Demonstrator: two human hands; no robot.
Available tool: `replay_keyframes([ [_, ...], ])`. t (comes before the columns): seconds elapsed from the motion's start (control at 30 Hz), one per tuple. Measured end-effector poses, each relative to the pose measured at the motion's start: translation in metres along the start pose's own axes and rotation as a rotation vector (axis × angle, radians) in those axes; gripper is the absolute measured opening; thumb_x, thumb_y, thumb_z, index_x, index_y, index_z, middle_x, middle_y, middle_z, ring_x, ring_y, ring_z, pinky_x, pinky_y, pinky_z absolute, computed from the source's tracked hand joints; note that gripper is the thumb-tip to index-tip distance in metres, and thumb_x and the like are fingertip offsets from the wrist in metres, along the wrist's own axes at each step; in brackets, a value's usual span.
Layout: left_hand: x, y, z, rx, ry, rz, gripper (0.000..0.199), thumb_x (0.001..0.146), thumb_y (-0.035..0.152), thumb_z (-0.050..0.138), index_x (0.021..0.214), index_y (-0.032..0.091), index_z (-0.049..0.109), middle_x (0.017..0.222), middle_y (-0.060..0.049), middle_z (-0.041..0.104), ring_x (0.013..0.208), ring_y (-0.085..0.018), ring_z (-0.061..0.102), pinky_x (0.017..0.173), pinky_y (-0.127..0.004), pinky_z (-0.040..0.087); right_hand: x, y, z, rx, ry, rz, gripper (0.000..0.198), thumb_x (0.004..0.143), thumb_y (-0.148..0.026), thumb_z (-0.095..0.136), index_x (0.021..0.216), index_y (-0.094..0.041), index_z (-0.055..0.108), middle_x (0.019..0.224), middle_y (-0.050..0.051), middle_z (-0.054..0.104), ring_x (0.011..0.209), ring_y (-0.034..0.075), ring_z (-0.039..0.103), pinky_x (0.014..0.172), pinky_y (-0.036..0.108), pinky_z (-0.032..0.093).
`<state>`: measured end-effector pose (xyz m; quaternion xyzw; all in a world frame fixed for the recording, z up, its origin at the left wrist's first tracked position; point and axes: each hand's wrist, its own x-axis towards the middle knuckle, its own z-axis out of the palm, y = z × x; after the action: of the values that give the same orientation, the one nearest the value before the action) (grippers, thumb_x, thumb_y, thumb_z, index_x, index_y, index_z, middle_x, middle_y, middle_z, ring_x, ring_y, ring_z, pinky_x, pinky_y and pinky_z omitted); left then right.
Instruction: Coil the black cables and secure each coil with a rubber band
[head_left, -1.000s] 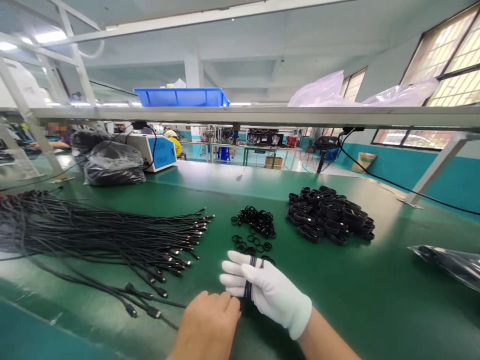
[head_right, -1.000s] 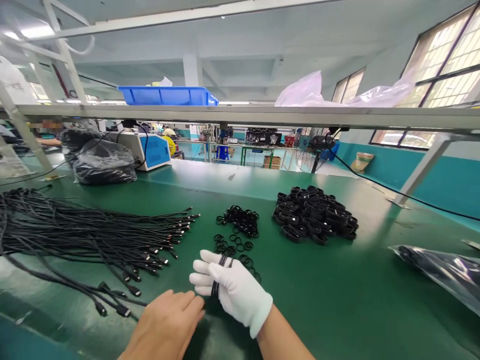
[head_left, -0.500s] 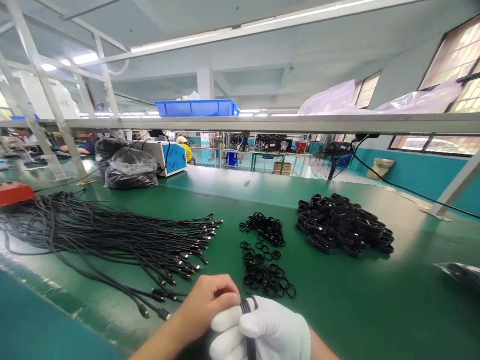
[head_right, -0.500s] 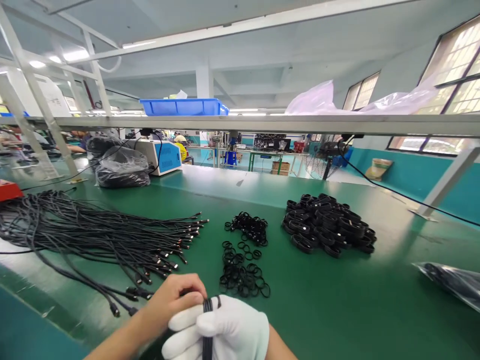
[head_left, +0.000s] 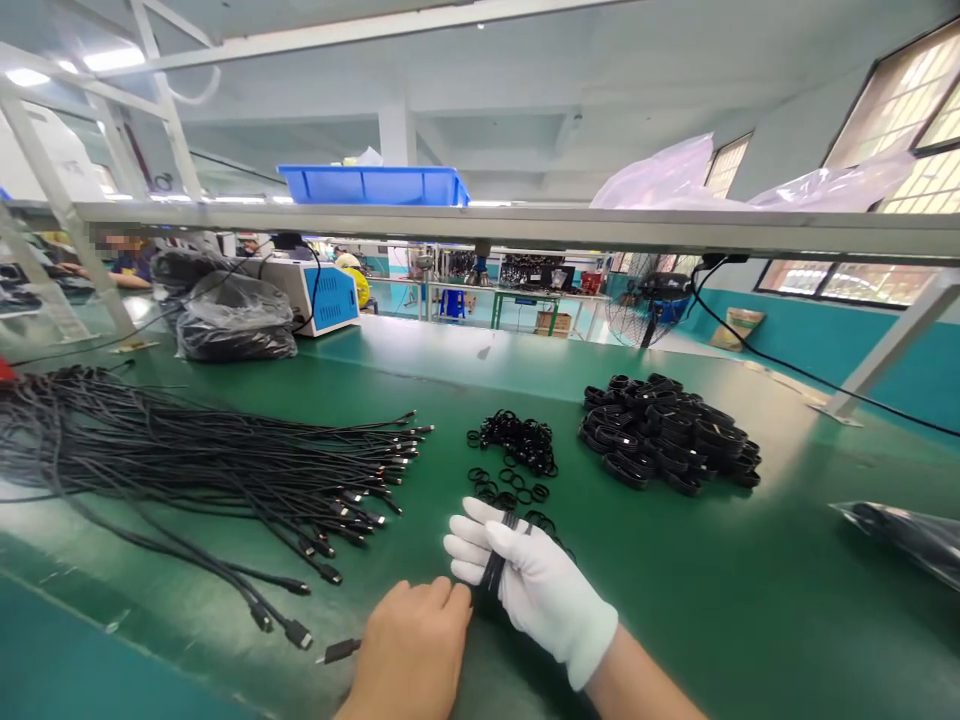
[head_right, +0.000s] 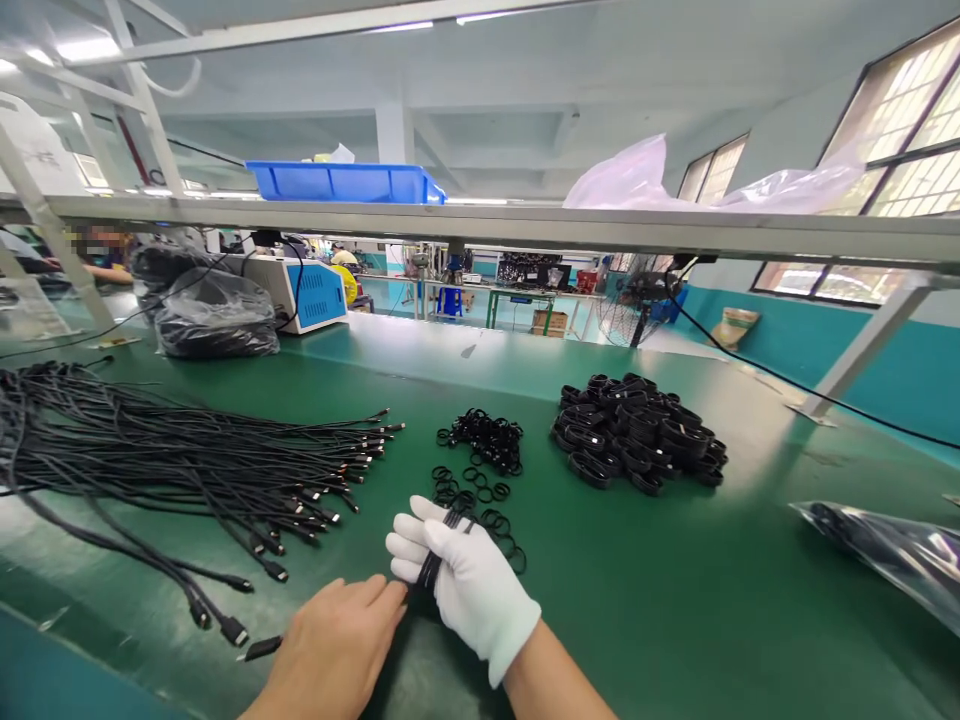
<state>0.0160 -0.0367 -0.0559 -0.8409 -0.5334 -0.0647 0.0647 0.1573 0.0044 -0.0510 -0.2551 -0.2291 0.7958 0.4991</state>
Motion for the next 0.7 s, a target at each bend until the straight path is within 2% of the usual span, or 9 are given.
replay_keyframes([
  [0.1,0.004,-0.004,-0.009,0.014,0.095,0.152,0.015,0.079,0.008,0.056,0.071,0.020,0.060,0.070,-0.001,0.066,0.063,-0.021,0.060,0.061,-0.032,0.036,-0.003,0.005,0.004,-0.105,-0.007,0.043,0.047,0.063,-0.025,0.079,0.104,-0.012,0.059,0.093,0.009,0.066,0.083,0.018,0.063,0.082,0.034,0.043],
  [0.17,0.010,-0.016,-0.025,0.014,0.115,0.287,0.010,0.075,0.017,0.068,0.071,0.019,0.058,0.070,0.000,0.066,0.065,-0.020,0.058,0.062,-0.031,0.034,-0.005,0.007,0.008,-0.137,-0.102,0.118,0.036,0.065,-0.022,0.077,0.096,-0.011,0.062,0.085,0.006,0.065,0.076,0.014,0.061,0.078,0.030,0.044],
  [0.27,0.023,-0.036,-0.053,-0.036,0.036,0.438,0.028,0.066,0.037,0.077,0.070,0.019,0.056,0.068,0.002,0.063,0.066,-0.018,0.056,0.061,-0.029,0.032,-0.007,0.011,0.013,-0.121,-0.287,0.215,0.024,0.068,-0.025,0.074,0.082,-0.009,0.063,0.073,0.004,0.061,0.066,0.012,0.057,0.068,0.027,0.043],
  [0.33,0.032,-0.046,-0.067,-0.106,-0.043,0.452,0.033,0.063,0.042,0.079,0.067,0.019,0.055,0.066,0.004,0.062,0.066,-0.016,0.055,0.060,-0.027,0.031,-0.009,0.014,0.014,-0.097,-0.362,0.283,0.030,0.067,-0.031,0.075,0.081,-0.008,0.062,0.073,0.004,0.058,0.066,0.012,0.056,0.065,0.028,0.042],
  [0.4,0.039,-0.052,-0.073,-0.180,-0.110,0.436,0.028,0.062,0.034,0.080,0.066,0.020,0.057,0.065,0.006,0.062,0.066,-0.014,0.055,0.060,-0.025,0.032,-0.011,0.018,0.012,-0.083,-0.404,0.380,0.040,0.064,-0.035,0.077,0.087,-0.007,0.061,0.075,0.006,0.058,0.069,0.014,0.057,0.067,0.030,0.042],
  [0.47,0.045,-0.055,-0.072,-0.248,-0.165,0.431,0.023,0.062,0.023,0.080,0.065,0.020,0.058,0.065,0.007,0.062,0.067,-0.013,0.054,0.060,-0.022,0.033,-0.013,0.023,0.008,-0.079,-0.427,0.470,0.047,0.061,-0.035,0.078,0.094,-0.006,0.060,0.077,0.006,0.058,0.072,0.016,0.059,0.072,0.034,0.043],
  [0.53,0.048,-0.059,-0.068,-0.324,-0.194,0.452,0.021,0.062,0.021,0.080,0.064,0.020,0.060,0.064,0.007,0.062,0.070,-0.012,0.054,0.062,-0.021,0.036,-0.013,0.028,0.004,-0.095,-0.428,0.516,0.048,0.058,-0.033,0.079,0.094,-0.006,0.060,0.075,0.007,0.060,0.073,0.019,0.062,0.075,0.038,0.043],
  [0.6,0.048,-0.063,-0.063,-0.397,-0.139,0.481,0.019,0.064,0.026,0.080,0.065,0.020,0.061,0.069,0.006,0.063,0.076,-0.013,0.055,0.071,-0.022,0.039,-0.012,0.031,0.001,-0.128,-0.400,0.515,0.043,0.058,-0.031,0.077,0.089,-0.005,0.062,0.072,0.009,0.063,0.071,0.022,0.064,0.072,0.039,0.044],
  [0.7,0.040,-0.067,-0.057,-0.414,0.187,0.413,0.003,0.078,0.019,0.067,0.076,0.021,0.065,0.090,0.000,0.064,0.092,-0.017,0.053,0.086,-0.031,0.037,-0.008,0.032,-0.001,-0.165,-0.326,0.452,0.039,0.062,-0.034,0.071,0.085,-0.004,0.064,0.068,0.011,0.066,0.063,0.022,0.064,0.061,0.037,0.046],
])
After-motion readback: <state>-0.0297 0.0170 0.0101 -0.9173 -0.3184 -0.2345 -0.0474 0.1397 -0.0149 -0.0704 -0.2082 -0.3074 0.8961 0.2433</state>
